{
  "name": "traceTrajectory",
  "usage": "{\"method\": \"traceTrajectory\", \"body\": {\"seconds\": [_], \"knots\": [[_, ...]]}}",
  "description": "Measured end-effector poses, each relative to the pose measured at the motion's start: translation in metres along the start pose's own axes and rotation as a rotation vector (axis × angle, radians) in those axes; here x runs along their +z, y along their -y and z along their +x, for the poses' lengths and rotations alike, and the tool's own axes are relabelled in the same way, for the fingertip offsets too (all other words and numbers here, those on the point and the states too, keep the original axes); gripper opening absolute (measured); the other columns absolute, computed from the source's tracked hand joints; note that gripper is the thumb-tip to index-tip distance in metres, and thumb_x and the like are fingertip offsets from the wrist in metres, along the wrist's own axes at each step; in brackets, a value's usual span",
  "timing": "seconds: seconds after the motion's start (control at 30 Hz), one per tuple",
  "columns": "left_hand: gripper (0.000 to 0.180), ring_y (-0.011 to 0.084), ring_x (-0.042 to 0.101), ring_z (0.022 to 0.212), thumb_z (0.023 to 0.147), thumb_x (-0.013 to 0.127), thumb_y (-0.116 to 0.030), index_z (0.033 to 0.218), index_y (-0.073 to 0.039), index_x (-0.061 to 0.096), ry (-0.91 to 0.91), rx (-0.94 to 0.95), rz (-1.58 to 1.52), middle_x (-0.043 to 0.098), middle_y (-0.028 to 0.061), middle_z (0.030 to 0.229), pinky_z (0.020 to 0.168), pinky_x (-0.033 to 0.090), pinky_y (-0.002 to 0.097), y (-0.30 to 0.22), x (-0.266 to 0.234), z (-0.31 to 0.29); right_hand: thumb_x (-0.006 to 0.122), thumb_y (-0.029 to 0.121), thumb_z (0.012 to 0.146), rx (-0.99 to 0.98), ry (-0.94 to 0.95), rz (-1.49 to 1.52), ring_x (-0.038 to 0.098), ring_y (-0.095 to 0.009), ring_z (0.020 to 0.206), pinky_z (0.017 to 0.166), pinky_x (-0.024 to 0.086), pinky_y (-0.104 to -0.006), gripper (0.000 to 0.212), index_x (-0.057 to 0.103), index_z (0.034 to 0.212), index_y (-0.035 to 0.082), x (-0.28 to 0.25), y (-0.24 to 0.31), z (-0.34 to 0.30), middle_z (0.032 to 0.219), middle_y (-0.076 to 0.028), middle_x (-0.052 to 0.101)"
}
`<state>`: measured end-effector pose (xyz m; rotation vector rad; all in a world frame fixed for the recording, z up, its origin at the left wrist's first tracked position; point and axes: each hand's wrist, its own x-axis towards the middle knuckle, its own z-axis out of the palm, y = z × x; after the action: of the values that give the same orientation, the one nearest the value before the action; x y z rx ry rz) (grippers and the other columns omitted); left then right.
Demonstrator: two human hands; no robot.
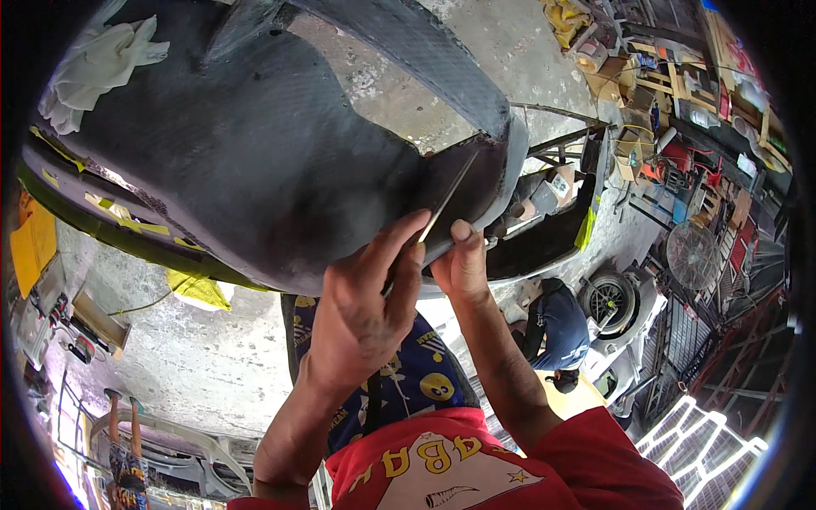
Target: The person uses a metal scraper to remove material from a large black car part, likely a bumper, resting on a stand. They repeatedly scrape along seams and edges, occasionally wiping the surface with a white cloth.
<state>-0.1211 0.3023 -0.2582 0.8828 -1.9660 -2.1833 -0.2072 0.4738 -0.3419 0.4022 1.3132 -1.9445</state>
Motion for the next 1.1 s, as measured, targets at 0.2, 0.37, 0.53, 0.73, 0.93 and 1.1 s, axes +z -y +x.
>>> {"method": "traceTrajectory", "body": {"seconds": [0.2, 0.37, 0.53, 0.73, 0.93, 1.1], "knots": [[0.031, 0.0149, 0.074, 0.083, 0.101, 0.063, 0.001, 0.132, 0.001, 0.068, -0.046, 0.118, 0.052, 0.078, 0.0186, 0.105, 0.07, 0.055, 0.0286, -0.001, 0.017, 0.007, 0.086, 0.022, 0.086, -0.01, 0.049, 0.058, 0.064, -0.023, 0.12, 0.106, 0.052, -0.0378, 0.07, 0.051, 0.144, 0.004, -0.002, -0.003, 0.001, 0.132, -0.009, 0.065], [0.031, 0.0178, 0.077, 0.089, 0.1, 0.066, 0.0, 0.13, 0.001, 0.07, -0.048, 0.117, 0.053, 0.078, 0.0205, 0.11, 0.075, 0.057, 0.03, -0.003, 0.018, 0.008, 0.086, 0.023, 0.087, -0.059, 0.04, 0.034, 0.064, -0.022, 0.121, 0.105, 0.051, -0.0373, 0.069, 0.051, 0.144, 0.004, 0.008, 0.0, -0.002, 0.132, -0.008, 0.065], [0.028, 0.0186, 0.077, 0.09, 0.1, 0.067, -0.001, 0.127, 0.001, 0.073, -0.069, 0.137, 0.08, 0.079, 0.0194, 0.109, 0.077, 0.057, 0.0295, -0.004, 0.017, 0.012, 0.086, 0.024, 0.088, -0.073, -0.019, 0.05, 0.063, -0.022, 0.121, 0.105, 0.051, -0.037, 0.069, 0.051, 0.144, 0.003, 0.021, 0.0, -0.006, 0.132, -0.009, 0.065], [0.028, 0.0192, 0.077, 0.092, 0.1, 0.067, -0.002, 0.128, 0.0, 0.073, -0.034, 0.062, 0.058, 0.079, 0.0193, 0.108, 0.079, 0.058, 0.0297, -0.011, 0.011, 0.013, 0.086, 0.022, 0.088, -0.066, -0.083, -0.02, 0.063, -0.022, 0.119, 0.105, 0.05, -0.0373, 0.07, 0.05, 0.144, 0.002, 0.036, 0.006, -0.006, 0.13, -0.01, 0.064], [0.028, 0.017, 0.077, 0.096, 0.1, 0.067, -0.003, 0.128, 0.0, 0.073, -0.016, 0.056, 0.056, 0.079, 0.0193, 0.11, 0.08, 0.058, 0.0294, -0.01, 0.007, 0.017, 0.086, 0.02, 0.088, -0.034, -0.09, -0.001, 0.063, -0.023, 0.117, 0.105, 0.05, -0.0371, 0.067, 0.052, 0.142, 0.002, 0.036, 0.006, -0.005, 0.129, -0.01, 0.065], [0.027, 0.0168, 0.077, 0.096, 0.102, 0.066, -0.002, 0.127, 0.0, 0.073, -0.033, 0.074, -0.024, 0.079, 0.0188, 0.109, 0.08, 0.058, 0.0285, 0.001, 0.013, 0.017, 0.084, 0.02, 0.089, -0.069, -0.096, -0.048, 0.064, -0.022, 0.116, 0.104, 0.05, -0.0368, 0.064, 0.052, 0.142, 0.002, 0.043, 0.009, -0.008, 0.128, -0.01, 0.065]]}}
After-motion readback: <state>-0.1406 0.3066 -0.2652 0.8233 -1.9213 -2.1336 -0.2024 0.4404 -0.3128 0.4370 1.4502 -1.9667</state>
